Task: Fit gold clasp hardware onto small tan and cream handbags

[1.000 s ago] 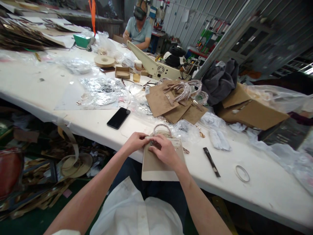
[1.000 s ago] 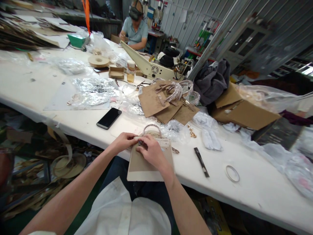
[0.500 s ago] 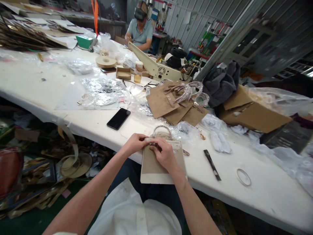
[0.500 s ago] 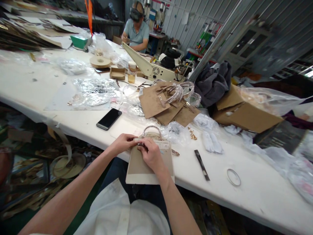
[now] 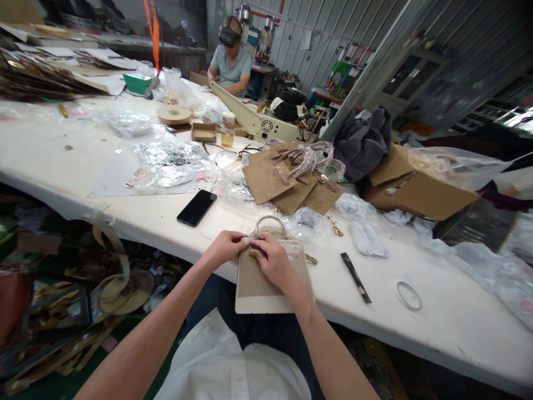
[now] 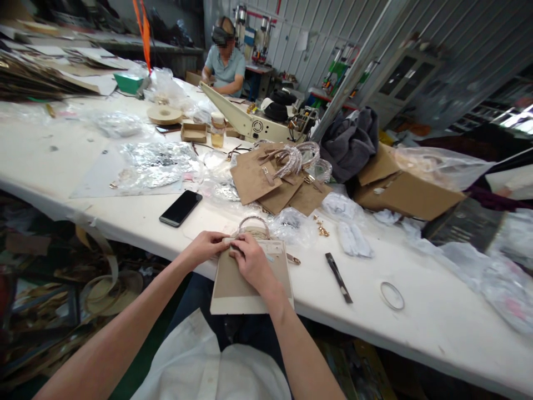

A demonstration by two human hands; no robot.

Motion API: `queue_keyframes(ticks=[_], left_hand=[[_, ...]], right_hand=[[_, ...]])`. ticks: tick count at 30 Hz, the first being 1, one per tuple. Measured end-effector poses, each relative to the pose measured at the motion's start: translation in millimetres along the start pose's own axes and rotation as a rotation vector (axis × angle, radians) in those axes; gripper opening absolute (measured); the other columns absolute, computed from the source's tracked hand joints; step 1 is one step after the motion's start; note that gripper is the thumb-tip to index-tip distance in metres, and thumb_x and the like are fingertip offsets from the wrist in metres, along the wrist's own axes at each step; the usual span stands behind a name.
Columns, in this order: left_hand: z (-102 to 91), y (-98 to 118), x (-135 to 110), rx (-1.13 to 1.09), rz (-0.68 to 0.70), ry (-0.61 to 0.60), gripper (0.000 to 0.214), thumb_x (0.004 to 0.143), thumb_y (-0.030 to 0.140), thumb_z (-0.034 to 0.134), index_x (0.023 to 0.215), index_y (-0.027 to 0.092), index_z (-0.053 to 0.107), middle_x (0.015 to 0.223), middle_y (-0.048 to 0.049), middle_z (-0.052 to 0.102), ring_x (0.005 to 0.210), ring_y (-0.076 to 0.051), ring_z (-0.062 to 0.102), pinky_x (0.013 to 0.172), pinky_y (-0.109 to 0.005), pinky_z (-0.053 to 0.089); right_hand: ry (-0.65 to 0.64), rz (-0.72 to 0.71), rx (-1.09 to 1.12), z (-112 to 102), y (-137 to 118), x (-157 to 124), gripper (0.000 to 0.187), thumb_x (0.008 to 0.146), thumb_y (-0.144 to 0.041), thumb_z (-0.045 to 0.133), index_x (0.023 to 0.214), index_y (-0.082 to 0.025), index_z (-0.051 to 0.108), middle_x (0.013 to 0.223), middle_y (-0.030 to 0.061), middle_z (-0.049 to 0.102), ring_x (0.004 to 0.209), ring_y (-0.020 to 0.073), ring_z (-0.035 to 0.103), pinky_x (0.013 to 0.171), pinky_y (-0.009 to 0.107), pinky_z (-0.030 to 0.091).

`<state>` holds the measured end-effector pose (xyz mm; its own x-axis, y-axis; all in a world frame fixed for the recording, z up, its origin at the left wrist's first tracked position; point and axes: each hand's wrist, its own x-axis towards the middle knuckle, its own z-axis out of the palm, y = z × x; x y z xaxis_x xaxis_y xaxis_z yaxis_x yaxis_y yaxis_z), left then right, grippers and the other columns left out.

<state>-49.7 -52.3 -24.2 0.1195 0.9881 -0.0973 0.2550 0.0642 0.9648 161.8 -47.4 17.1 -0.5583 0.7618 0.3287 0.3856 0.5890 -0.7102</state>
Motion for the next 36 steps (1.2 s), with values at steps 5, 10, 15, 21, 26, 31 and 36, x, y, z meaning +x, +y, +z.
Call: queue_keyframes(ticks=[5,10,15,21,26,31,36], left_hand=[[-2.6,13.2,-4.7,-0.011,-0.019,-0.016,0.047,0.088,0.052,0.071,0.114,0.016,0.086,0.102,-0.0071,0.084,0.094,-0.029,0.074,0.078,-0.032,0.055],[-3.9,18.6,-6.6,-0.018,-0.058,0.007,0.052,0.084,0.056,0.077,0.115,0.016,0.086,0.112,-0.0101,0.084,0.106,-0.034,0.074,0.085,-0.037,0.058],[-5.0,19.4,-4.6,-0.152,-0.112,-0.053,0.062,0.079,0.061,0.085,0.122,0.016,0.084,0.115,-0.0112,0.083,0.108,-0.032,0.075,0.087,-0.036,0.060],[-13.6,28.7,-10.1,-0.169,-0.188,0.051,0.077,0.073,0.063,0.090,0.130,0.014,0.078,0.116,-0.0145,0.081,0.099,-0.028,0.074,0.072,-0.031,0.057],[-16.0,52.9,-13.0,-0.064,-0.083,0.238,0.060,0.083,0.056,0.084,0.127,0.016,0.078,0.118,-0.0133,0.080,0.104,-0.027,0.073,0.080,-0.033,0.058],[-6.5,74.8,-15.1,0.111,0.079,0.264,0.048,0.088,0.050,0.078,0.123,0.017,0.079,0.118,-0.0120,0.080,0.108,-0.028,0.073,0.097,-0.041,0.055],[1.1,84.7,-17.4,0.171,0.128,0.278,0.042,0.091,0.050,0.075,0.123,0.022,0.079,0.118,-0.0087,0.080,0.109,-0.029,0.073,0.095,-0.044,0.053]], right_hand=[[0.113,0.026,-0.012,-33.4,-4.7,-3.8,0.027,0.104,-0.014,0.066,0.124,-0.026,0.078,0.126,0.0083,0.072,0.119,0.0264,0.068,0.107,0.041,0.056],[0.198,0.172,-0.309,-75.9,5.5,-40.7,0.023,0.101,-0.010,0.062,0.109,-0.025,0.077,0.108,0.0074,0.076,0.106,0.0294,0.070,0.094,0.044,0.057],[0.099,0.229,-0.529,-73.9,9.1,-59.9,0.024,0.099,-0.005,0.066,0.110,-0.024,0.076,0.109,0.0077,0.077,0.108,0.0308,0.069,0.093,0.045,0.056],[0.062,0.307,-0.666,-57.7,5.3,-53.4,0.024,0.098,-0.002,0.067,0.105,-0.024,0.076,0.102,0.0088,0.078,0.100,0.0299,0.070,0.083,0.039,0.053],[0.065,0.411,-0.786,-44.3,-2.2,-49.2,0.029,0.096,0.005,0.059,0.101,-0.020,0.073,0.100,0.0138,0.075,0.098,0.0321,0.069,0.074,0.038,0.050],[0.029,0.514,-0.890,-37.2,-20.8,-43.4,0.031,0.100,0.005,0.050,0.103,-0.014,0.073,0.105,0.0194,0.072,0.104,0.0358,0.067,0.083,0.042,0.052],[-0.080,0.575,-0.849,-48.3,-29.7,-40.9,0.031,0.103,0.002,0.048,0.110,-0.015,0.073,0.114,0.0156,0.072,0.112,0.0324,0.065,0.094,0.040,0.051]])
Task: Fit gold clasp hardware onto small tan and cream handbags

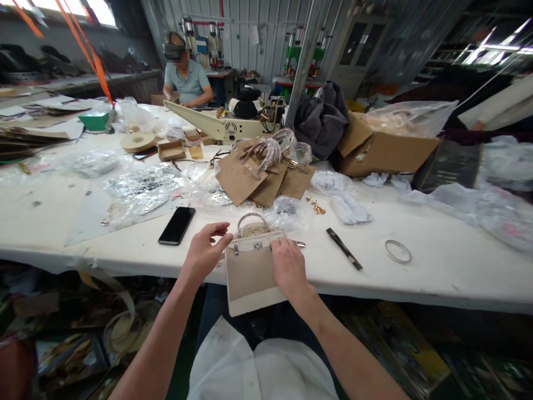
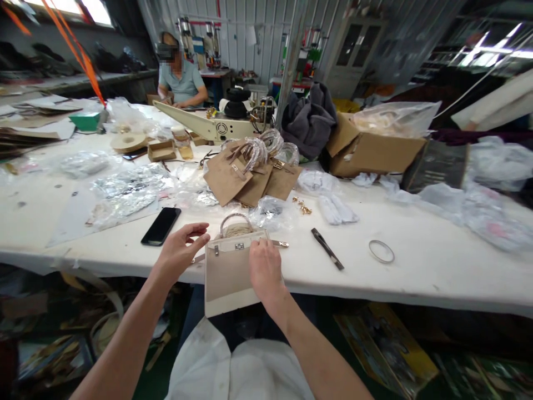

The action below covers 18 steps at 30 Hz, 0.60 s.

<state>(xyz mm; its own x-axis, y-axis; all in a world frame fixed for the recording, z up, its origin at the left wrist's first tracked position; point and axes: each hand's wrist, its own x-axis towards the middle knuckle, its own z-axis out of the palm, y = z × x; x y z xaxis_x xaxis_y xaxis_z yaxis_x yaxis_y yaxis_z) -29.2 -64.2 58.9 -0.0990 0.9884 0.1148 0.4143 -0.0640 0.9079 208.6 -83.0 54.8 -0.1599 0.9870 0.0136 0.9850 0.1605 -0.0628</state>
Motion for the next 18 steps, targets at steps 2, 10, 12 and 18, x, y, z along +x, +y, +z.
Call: queue_keyframes(ticks=[2,10,12,18], left_hand=[[1.4,2.9,0.0,-0.006,0.012,0.016,0.041,0.092,0.049,0.075,0.123,0.023,0.079,0.118,-0.0082,0.080,0.109,-0.029,0.073,0.093,-0.044,0.053],[5.2,22.8,-5.2,0.005,0.119,0.042,0.029,0.095,0.038,0.074,0.120,0.023,0.078,0.116,-0.0069,0.078,0.105,-0.025,0.072,0.089,-0.041,0.055],[8.4,32.3,-9.7,0.036,0.170,0.044,0.026,0.096,0.032,0.073,0.120,0.023,0.077,0.116,-0.0063,0.076,0.106,-0.025,0.071,0.090,-0.040,0.055],[49.8,53.8,-32.6,0.066,0.300,-0.064,0.024,0.096,0.016,0.070,0.119,0.023,0.073,0.119,-0.0084,0.071,0.113,-0.027,0.068,0.101,-0.044,0.056]], right_hand=[[-0.032,0.001,0.026,-2.6,2.8,0.6,0.033,0.103,0.002,0.048,0.112,-0.017,0.074,0.117,0.0144,0.072,0.114,0.0307,0.064,0.095,0.038,0.051],[0.056,-0.118,0.189,7.5,21.3,-2.0,0.031,0.094,0.007,0.053,0.104,-0.018,0.070,0.114,0.0128,0.069,0.113,0.0307,0.061,0.096,0.039,0.051],[0.117,-0.127,0.367,4.4,40.7,0.9,0.025,0.097,0.000,0.055,0.101,-0.020,0.068,0.110,0.0100,0.071,0.111,0.0291,0.063,0.095,0.038,0.050],[0.249,-0.002,0.798,-9.6,105.7,19.5,0.017,0.102,-0.026,0.063,0.117,-0.024,0.070,0.098,0.0032,0.076,0.083,0.0228,0.069,0.077,0.035,0.051]])
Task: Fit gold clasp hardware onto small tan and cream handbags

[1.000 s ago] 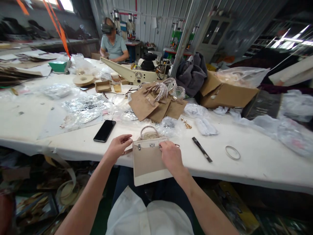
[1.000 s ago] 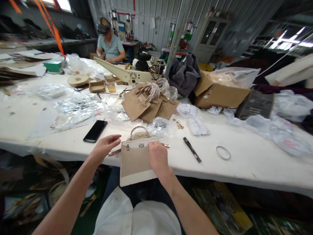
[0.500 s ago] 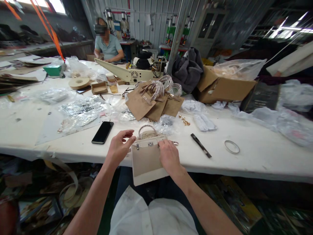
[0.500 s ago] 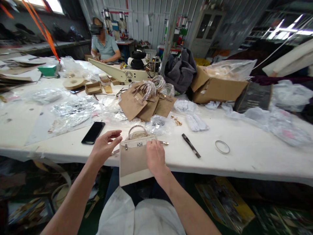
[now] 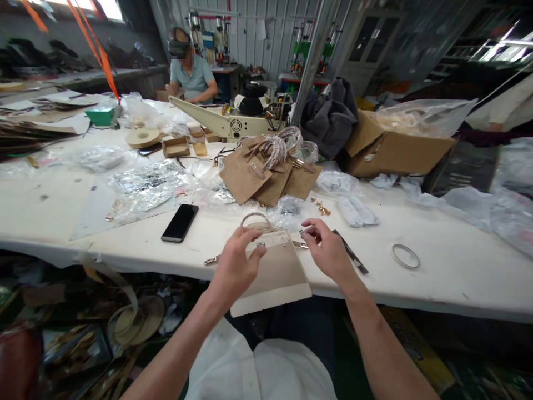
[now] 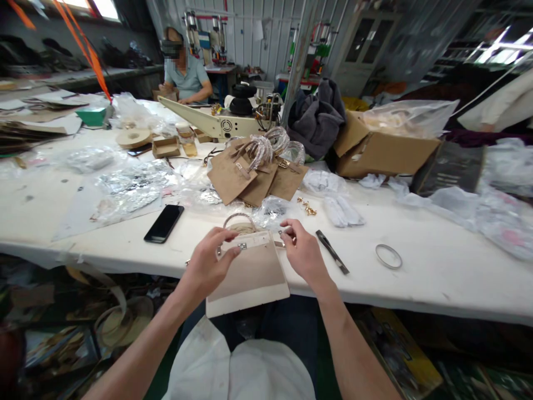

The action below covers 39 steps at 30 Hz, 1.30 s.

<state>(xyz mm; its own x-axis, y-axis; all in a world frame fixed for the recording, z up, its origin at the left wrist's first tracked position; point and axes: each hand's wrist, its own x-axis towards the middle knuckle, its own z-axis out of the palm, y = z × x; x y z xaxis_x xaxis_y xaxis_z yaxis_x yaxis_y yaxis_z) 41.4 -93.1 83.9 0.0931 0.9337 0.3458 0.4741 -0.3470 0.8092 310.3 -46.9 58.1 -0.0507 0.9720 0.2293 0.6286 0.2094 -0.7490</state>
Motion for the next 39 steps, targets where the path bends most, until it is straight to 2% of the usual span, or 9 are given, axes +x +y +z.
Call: queue_keyframes(ticks=[4,7,11,14,17,21,25,29,39], left_hand=[[37.8,-3.9,-2.2,0.023,0.008,-0.161,0.027,0.096,0.009,0.067,0.120,0.022,0.071,0.124,-0.0105,0.070,0.119,-0.031,0.067,0.108,-0.050,0.055],[57.9,-15.8,9.3,0.074,0.016,-0.173,0.031,0.095,0.005,0.061,0.122,0.019,0.070,0.126,-0.0129,0.068,0.120,-0.031,0.067,0.109,-0.050,0.054],[78.2,-29.3,28.0,0.148,0.084,-0.171,0.040,0.093,0.002,0.058,0.129,0.017,0.067,0.135,-0.0157,0.063,0.128,-0.031,0.062,0.114,-0.048,0.052],[92.1,-38.6,33.8,0.276,0.065,-0.166,0.047,0.089,-0.001,0.055,0.132,0.016,0.065,0.144,-0.0185,0.058,0.137,-0.033,0.055,0.118,-0.051,0.047],[102.3,-48.1,34.1,0.340,0.019,-0.158,0.044,0.089,0.002,0.056,0.129,0.015,0.068,0.145,-0.0190,0.058,0.136,-0.035,0.054,0.118,-0.054,0.046],[106.5,-54.9,33.3,0.300,0.007,-0.116,0.039,0.090,0.007,0.060,0.125,0.019,0.072,0.141,-0.0161,0.057,0.132,-0.033,0.053,0.118,-0.051,0.045],[102.2,-50.7,30.8,0.290,-0.031,-0.078,0.038,0.091,0.010,0.062,0.126,0.021,0.074,0.128,-0.0147,0.056,0.126,-0.033,0.052,0.115,-0.050,0.046],[97.9,-44.8,28.4,0.307,-0.040,-0.124,0.038,0.092,0.010,0.060,0.126,0.022,0.072,0.120,-0.0135,0.057,0.118,-0.032,0.053,0.109,-0.047,0.047],[93.9,-40.4,29.5,0.244,-0.132,-0.164,0.039,0.090,0.011,0.059,0.125,0.023,0.069,0.124,-0.0148,0.055,0.120,-0.033,0.050,0.108,-0.048,0.046]], right_hand=[[-0.042,-0.105,0.058,-7.7,19.3,4.6,0.020,0.105,-0.029,0.058,0.101,-0.023,0.077,0.108,0.0062,0.077,0.101,0.0251,0.071,0.083,0.036,0.054],[-0.134,-0.207,0.075,-6.3,25.6,3.1,0.023,0.108,-0.027,0.057,0.118,-0.025,0.078,0.120,0.0081,0.073,0.111,0.0262,0.069,0.091,0.038,0.057],[-0.245,-0.422,-0.045,-0.7,26.3,6.5,0.041,0.101,-0.023,0.073,0.142,-0.029,0.069,0.133,0.0096,0.067,0.125,0.0315,0.063,0.108,0.049,0.056],[-0.312,-0.522,-0.142,5.7,26.6,13.8,0.047,0.097,-0.019,0.079,0.142,-0.028,0.067,0.132,0.0102,0.067,0.123,0.0332,0.062,0.107,0.053,0.058],[-0.362,-0.583,-0.204,10.7,27.1,21.1,0.040,0.099,-0.017,0.078,0.137,-0.025,0.067,0.130,0.0109,0.067,0.122,0.0328,0.061,0.106,0.052,0.058],[-0.391,-0.637,-0.268,13.4,25.8,27.8,0.026,0.102,-0.012,0.071,0.125,-0.023,0.069,0.125,0.0110,0.068,0.121,0.0322,0.061,0.105,0.051,0.058],[-0.410,-0.627,-0.272,17.3,22.5,29.6,0.017,0.104,-0.014,0.064,0.119,-0.022,0.071,0.118,0.0111,0.068,0.113,0.0316,0.061,0.099,0.049,0.058],[-0.396,-0.590,-0.238,24.4,24.0,27.7,0.021,0.106,-0.014,0.056,0.118,-0.022,0.072,0.120,0.0116,0.069,0.117,0.0325,0.061,0.102,0.050,0.055],[-0.328,-0.594,-0.157,33.9,33.5,26.9,0.024,0.107,-0.017,0.051,0.118,-0.024,0.072,0.117,0.0119,0.070,0.112,0.0317,0.064,0.096,0.049,0.060]])
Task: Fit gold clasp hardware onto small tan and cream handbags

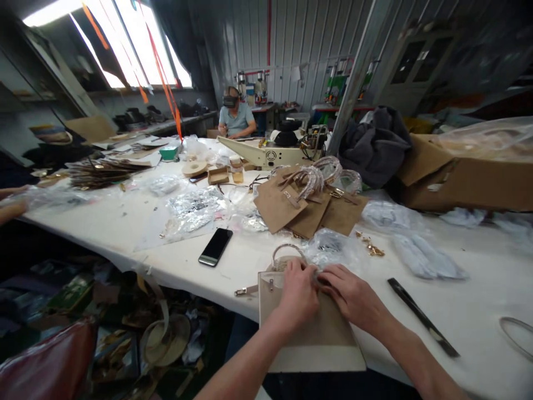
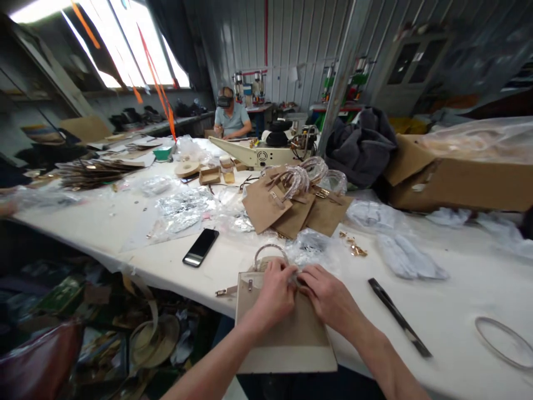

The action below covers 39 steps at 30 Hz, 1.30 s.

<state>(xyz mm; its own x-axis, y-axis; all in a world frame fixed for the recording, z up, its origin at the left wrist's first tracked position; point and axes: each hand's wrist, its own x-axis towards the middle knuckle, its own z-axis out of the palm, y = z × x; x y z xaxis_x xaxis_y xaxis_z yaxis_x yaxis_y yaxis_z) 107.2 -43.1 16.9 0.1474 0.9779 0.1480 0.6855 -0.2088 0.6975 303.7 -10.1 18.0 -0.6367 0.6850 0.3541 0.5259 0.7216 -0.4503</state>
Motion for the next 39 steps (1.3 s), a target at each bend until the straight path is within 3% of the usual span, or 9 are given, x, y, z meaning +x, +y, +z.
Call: queue_keyframes(ticks=[9,16,20,23,26,29,32,39], left_hand=[[-3.1,-0.6,-1.0,-0.055,-0.087,-0.086,0.038,0.090,0.014,0.060,0.125,0.027,0.066,0.134,-0.0141,0.052,0.128,-0.034,0.047,0.115,-0.050,0.041],[14.2,-18.1,1.6,-0.096,-0.050,-0.007,0.039,0.083,0.012,0.066,0.119,0.028,0.067,0.130,-0.0128,0.055,0.124,-0.033,0.051,0.111,-0.050,0.043],[11.8,-13.6,1.5,-0.031,-0.007,0.001,0.044,0.084,0.009,0.063,0.124,0.025,0.070,0.128,-0.0143,0.057,0.122,-0.034,0.052,0.109,-0.050,0.044],[9.8,-10.3,2.5,0.008,0.029,0.034,0.042,0.087,0.007,0.059,0.124,0.023,0.073,0.124,-0.0140,0.058,0.119,-0.033,0.053,0.108,-0.047,0.046],[12.6,-14.2,6.2,0.037,0.064,0.054,0.041,0.090,0.009,0.060,0.127,0.020,0.074,0.121,-0.0141,0.058,0.117,-0.033,0.053,0.108,-0.049,0.046],[14.8,-16.9,7.0,0.036,0.091,0.069,0.040,0.090,0.009,0.061,0.127,0.019,0.074,0.119,-0.0140,0.058,0.116,-0.033,0.053,0.105,-0.048,0.048],[14.0,-15.8,5.2,0.040,0.100,0.084,0.039,0.090,0.010,0.062,0.126,0.021,0.074,0.118,-0.0130,0.058,0.116,-0.033,0.054,0.105,-0.048,0.049],[12.8,-14.2,3.3,0.043,0.101,0.087,0.036,0.090,0.009,0.060,0.122,0.022,0.073,0.118,-0.0131,0.057,0.114,-0.033,0.054,0.102,-0.049,0.050]], right_hand=[[0.082,-0.036,0.060,5.1,4.0,1.6,0.025,0.107,-0.022,0.052,0.115,-0.030,0.075,0.112,0.0119,0.072,0.103,0.0311,0.070,0.086,0.046,0.066],[0.088,-0.042,0.090,6.4,4.9,3.0,0.025,0.107,-0.022,0.052,0.110,-0.031,0.075,0.108,0.0093,0.073,0.100,0.0285,0.072,0.084,0.042,0.067],[0.056,0.082,0.179,-5.0,1.9,0.6,0.027,0.106,-0.023,0.056,0.117,-0.030,0.079,0.115,0.0095,0.073,0.106,0.0282,0.072,0.092,0.042,0.064],[0.132,0.236,0.369,-13.4,-0.5,-0.7,0.026,0.107,-0.030,0.058,0.112,-0.025,0.083,0.112,0.0097,0.076,0.107,0.0275,0.072,0.095,0.042,0.062],[0.259,0.475,0.579,-12.3,1.0,-1.3,0.033,0.098,-0.040,0.074,0.126,-0.022,0.080,0.106,0.0066,0.078,0.095,0.0249,0.074,0.084,0.038,0.064],[0.229,0.542,0.675,-7.3,0.0,-2.4,0.038,0.091,-0.040,0.082,0.125,-0.021,0.081,0.102,0.0050,0.081,0.091,0.0236,0.075,0.084,0.036,0.064],[0.152,0.514,0.610,-3.3,-2.8,-2.4,0.023,0.091,-0.037,0.081,0.108,-0.022,0.085,0.102,0.0058,0.083,0.092,0.0247,0.077,0.088,0.038,0.063],[0.132,0.403,0.378,1.7,-4.1,3.6,0.016,0.094,-0.026,0.074,0.105,-0.025,0.086,0.101,0.0040,0.082,0.088,0.0219,0.074,0.078,0.033,0.056]])
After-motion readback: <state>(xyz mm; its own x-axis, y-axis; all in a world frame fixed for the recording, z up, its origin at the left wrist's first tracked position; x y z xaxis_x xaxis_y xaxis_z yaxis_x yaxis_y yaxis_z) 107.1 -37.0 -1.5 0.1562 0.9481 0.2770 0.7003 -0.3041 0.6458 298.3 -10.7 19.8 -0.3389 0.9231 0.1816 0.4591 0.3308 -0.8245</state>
